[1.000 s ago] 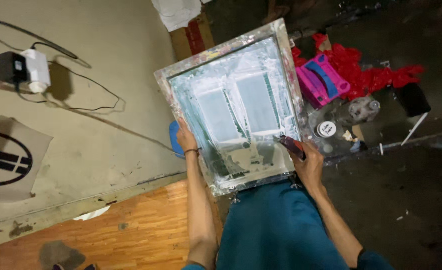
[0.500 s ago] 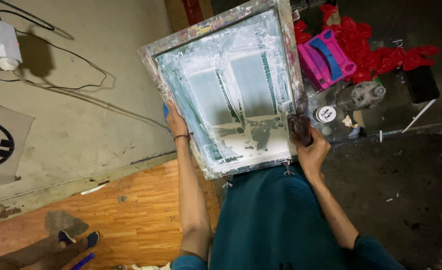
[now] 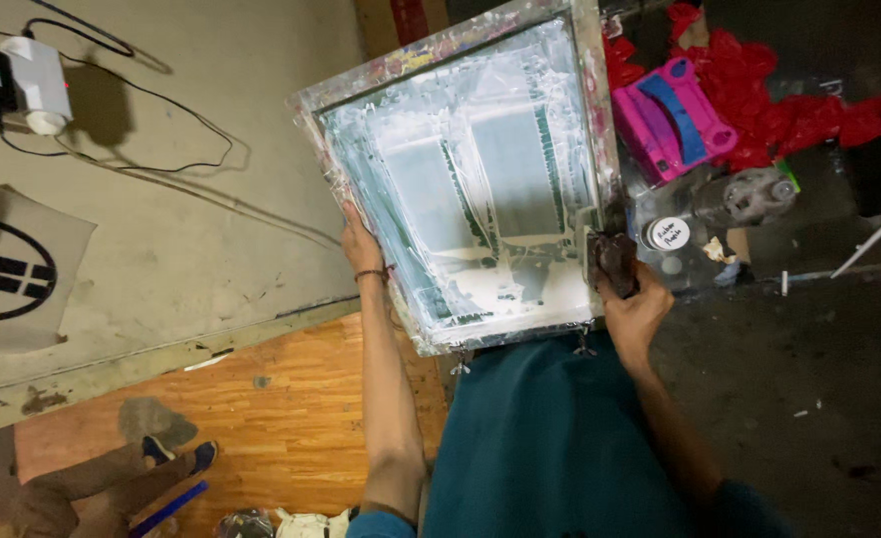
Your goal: The person uses a scraper to remove white paint from a rectangular frame held in their hands. They repeatedly scrape the surface to clear the paint, working over a cluttered workspace.
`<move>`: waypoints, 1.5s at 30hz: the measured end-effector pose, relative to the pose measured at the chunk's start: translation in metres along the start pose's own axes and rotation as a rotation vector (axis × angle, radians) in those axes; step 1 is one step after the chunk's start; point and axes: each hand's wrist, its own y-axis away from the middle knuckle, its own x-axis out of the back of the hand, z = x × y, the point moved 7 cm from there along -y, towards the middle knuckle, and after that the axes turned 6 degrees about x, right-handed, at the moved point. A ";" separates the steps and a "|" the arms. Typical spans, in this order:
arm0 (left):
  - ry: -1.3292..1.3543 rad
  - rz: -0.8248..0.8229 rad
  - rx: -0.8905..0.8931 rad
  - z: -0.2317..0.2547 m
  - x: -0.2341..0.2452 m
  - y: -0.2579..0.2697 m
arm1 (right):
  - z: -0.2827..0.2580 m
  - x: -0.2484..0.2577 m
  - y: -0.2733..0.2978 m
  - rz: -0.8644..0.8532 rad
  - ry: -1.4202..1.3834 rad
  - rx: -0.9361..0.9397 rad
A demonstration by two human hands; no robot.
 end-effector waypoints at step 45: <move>-0.113 0.083 -0.063 0.006 -0.008 0.004 | 0.021 -0.045 0.035 -0.140 0.064 0.054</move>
